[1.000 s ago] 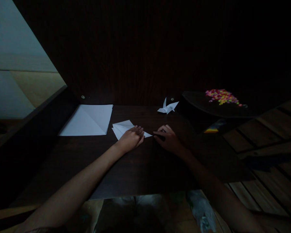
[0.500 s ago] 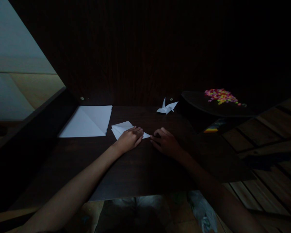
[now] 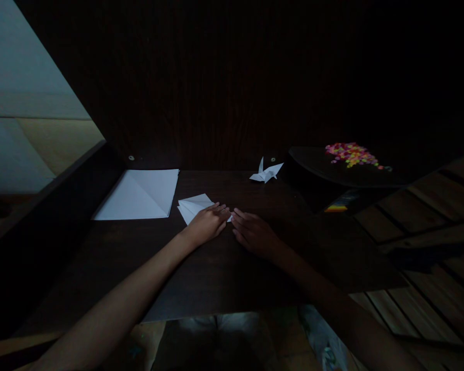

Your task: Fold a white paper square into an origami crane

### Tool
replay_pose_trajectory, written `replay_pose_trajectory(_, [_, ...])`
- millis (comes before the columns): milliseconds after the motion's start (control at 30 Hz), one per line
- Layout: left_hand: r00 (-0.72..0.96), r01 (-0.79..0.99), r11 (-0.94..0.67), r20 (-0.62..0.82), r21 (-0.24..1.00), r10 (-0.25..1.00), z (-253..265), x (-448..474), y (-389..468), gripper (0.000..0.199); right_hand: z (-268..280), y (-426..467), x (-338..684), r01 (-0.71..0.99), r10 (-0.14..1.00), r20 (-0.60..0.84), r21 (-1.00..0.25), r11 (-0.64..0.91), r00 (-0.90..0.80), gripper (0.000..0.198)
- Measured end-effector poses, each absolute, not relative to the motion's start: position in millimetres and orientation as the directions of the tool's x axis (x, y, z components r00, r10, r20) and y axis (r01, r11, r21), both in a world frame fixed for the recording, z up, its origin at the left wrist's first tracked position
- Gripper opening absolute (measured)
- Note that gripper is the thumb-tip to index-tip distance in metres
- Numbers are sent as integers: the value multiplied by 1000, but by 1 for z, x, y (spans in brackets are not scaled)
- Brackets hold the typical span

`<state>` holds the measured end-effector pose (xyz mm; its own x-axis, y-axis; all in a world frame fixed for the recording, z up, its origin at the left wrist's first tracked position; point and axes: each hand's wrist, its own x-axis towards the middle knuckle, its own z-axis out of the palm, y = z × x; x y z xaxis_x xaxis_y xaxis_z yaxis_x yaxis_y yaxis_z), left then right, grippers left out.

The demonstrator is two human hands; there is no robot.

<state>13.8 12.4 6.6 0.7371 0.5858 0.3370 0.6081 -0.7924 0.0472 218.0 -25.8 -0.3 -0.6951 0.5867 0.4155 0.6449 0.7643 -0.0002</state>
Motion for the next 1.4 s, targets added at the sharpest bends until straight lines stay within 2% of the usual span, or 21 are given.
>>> replay_pose_trajectory(133, [777,551,-832,330,57,537,10,4,16,29,0,-29,213,691,644,377,-17,723,-665,34])
replay_pose_trajectory(267, [782,555,-831,315,42,538,13,-11,19,33,1,-31,207,720,681,361,-35,693,-638,33])
replay_pose_trajectory(767, [743,611,-783,259,113,617,13,-51,23,44,4,-32,202,744,707,356,-47,667,-611,32])
replay_pose_trajectory(1000, [713,638,-759,275,129,645,10,-47,23,43,7,-29,187,762,702,421,-39,647,-575,26])
replay_pose_trajectory(1300, [710,650,-750,253,123,657,11,-44,20,48,5,-18,164,728,734,440,-225,647,-517,33])
replay_pose_trajectory(1400, [732,632,-768,245,102,635,9,-45,20,49,1,-13,160,721,742,420,-247,647,-522,36])
